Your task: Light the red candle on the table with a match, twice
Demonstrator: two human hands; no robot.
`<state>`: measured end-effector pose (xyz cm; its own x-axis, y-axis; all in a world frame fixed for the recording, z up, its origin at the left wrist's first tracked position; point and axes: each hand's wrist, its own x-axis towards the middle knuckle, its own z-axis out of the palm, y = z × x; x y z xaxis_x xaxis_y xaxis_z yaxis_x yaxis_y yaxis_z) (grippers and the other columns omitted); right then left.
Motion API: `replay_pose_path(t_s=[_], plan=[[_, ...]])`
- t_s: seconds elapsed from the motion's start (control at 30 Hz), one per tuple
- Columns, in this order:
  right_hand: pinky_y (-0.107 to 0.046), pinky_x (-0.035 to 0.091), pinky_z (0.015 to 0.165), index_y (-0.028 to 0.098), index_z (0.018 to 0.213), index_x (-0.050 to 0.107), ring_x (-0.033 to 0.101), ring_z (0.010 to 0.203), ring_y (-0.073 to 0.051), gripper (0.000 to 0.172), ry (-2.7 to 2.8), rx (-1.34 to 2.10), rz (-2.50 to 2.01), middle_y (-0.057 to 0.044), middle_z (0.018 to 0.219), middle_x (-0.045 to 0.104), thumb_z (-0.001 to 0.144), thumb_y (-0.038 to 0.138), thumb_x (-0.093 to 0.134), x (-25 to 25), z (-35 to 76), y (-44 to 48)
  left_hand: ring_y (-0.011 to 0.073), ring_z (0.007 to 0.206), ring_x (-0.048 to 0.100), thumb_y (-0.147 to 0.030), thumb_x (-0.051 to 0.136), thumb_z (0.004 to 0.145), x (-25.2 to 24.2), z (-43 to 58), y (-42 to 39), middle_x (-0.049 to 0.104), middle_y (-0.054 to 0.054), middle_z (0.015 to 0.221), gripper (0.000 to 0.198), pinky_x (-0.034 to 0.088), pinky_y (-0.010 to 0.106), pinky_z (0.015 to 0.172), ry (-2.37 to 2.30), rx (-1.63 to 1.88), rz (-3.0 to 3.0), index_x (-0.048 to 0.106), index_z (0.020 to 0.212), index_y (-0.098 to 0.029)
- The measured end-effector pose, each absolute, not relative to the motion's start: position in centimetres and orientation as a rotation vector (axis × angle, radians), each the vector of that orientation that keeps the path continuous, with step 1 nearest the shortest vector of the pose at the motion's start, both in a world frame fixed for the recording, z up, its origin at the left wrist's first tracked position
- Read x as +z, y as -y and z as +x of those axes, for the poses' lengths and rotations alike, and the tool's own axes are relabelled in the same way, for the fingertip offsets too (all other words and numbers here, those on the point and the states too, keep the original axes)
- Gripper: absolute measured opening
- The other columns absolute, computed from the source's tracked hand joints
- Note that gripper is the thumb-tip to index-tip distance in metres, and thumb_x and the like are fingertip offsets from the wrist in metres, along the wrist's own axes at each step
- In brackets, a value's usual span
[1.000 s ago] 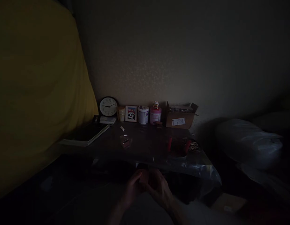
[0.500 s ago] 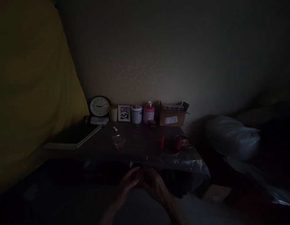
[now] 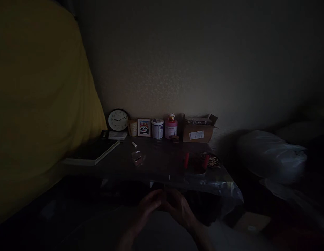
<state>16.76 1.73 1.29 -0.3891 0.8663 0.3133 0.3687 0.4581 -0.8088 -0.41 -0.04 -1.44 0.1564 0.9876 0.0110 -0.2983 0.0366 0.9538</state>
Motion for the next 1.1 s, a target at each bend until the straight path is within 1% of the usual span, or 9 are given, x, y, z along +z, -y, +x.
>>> replay_pose_path(t_s=[0.1,0.2,0.37,0.47,0.6,0.7,0.8,0.93,1.1], plan=[[-0.033,0.048,0.079,0.019,0.106,0.059,0.060,0.093,-0.022,0.031,1.948,0.877,-1.023,-0.008,0.101,0.064,0.080,0.035,0.058,1.5,16.8,-1.6,0.0281,0.111,0.054,-0.029,0.061,0.074,-1.4,-0.4,0.1,0.064,0.007,0.115,0.037,0.039,0.040,0.095,-0.899,1.213,1.066,0.061,0.109,-0.021],[-0.033,0.048,0.080,0.020,0.108,0.059,0.060,0.094,-0.022,0.032,1.927,0.922,-1.026,-0.008,0.102,0.064,0.079,0.036,0.058,1.8,16.8,-1.4,0.0285,0.108,0.056,-0.031,0.062,0.073,-1.1,-0.2,0.1,0.066,0.008,0.112,0.035,0.040,0.040,0.093,-0.925,1.221,1.065,0.063,0.106,-0.021],[-0.034,0.047,0.084,0.020,0.107,0.059,0.059,0.098,-0.023,0.034,1.784,0.986,-0.992,-0.007,0.104,0.065,0.078,0.039,0.059,1.5,17.1,-1.9,0.0277,0.105,0.057,-0.030,0.059,0.075,-0.7,0.2,0.1,0.067,0.009,0.108,0.029,0.041,0.040,0.092,-0.833,1.254,0.949,0.065,0.102,-0.018],[-0.032,0.048,0.081,0.019,0.101,0.060,0.061,0.093,-0.023,0.031,1.662,1.064,-0.982,-0.007,0.097,0.067,0.080,0.041,0.056,0.9,17.4,-2.5,0.0272,0.106,0.056,-0.027,0.061,0.074,-0.7,0.3,0.2,0.067,0.009,0.107,0.026,0.041,0.039,0.092,-0.782,1.322,0.874,0.067,0.097,-0.018],[-0.029,0.048,0.075,0.016,0.086,0.064,0.062,0.083,-0.022,0.031,1.515,1.100,-0.981,-0.006,0.085,0.068,0.077,0.045,0.059,0.4,17.6,-3.1,0.0268,0.105,0.057,-0.027,0.064,0.072,-0.4,0.5,0.2,0.068,0.009,0.104,0.024,0.043,0.037,0.090,-0.778,1.322,0.827,0.069,0.094,-0.017],[-0.027,0.048,0.069,0.016,0.082,0.064,0.062,0.077,-0.020,0.030,1.449,1.126,-0.983,-0.005,0.079,0.067,0.075,0.046,0.061,0.5,17.4,-3.1,0.0268,0.104,0.058,-0.028,0.065,0.071,-0.2,0.6,0.3,0.069,0.010,0.104,0.025,0.043,0.037,0.090,-0.771,1.308,0.820,0.069,0.094,-0.017],[-0.026,0.047,0.069,0.017,0.080,0.066,0.061,0.078,-0.020,0.029,1.442,1.115,-0.986,-0.005,0.079,0.067,0.075,0.045,0.062,0.6,17.3,-2.9,0.0273,0.103,0.059,-0.028,0.067,0.070,-0.4,0.5,0.3,0.069,0.010,0.103,0.026,0.042,0.038,0.091,-0.781,1.309,0.806,0.069,0.093,-0.017],[-0.025,0.048,0.069,0.017,0.079,0.066,0.062,0.078,-0.020,0.030,1.408,1.103,-0.989,-0.004,0.079,0.067,0.071,0.046,0.064,0.3,17.3,-2.9,0.0269,0.106,0.057,-0.028,0.064,0.073,-0.9,0.4,0.3,0.068,0.010,0.107,0.028,0.041,0.038,0.093,-0.741,1.309,0.806,0.067,0.098,-0.017],[-0.027,0.049,0.071,0.018,0.081,0.067,0.063,0.081,-0.022,0.034,1.444,1.064,-1.013,-0.006,0.082,0.069,0.072,0.050,0.062,0.4,17.2,-3.0,0.0266,0.105,0.058,-0.027,0.064,0.073,-1.0,0.3,0.3,0.068,0.009,0.107,0.027,0.041,0.038,0.093,-0.734,1.312,0.815,0.067,0.098,-0.018]])
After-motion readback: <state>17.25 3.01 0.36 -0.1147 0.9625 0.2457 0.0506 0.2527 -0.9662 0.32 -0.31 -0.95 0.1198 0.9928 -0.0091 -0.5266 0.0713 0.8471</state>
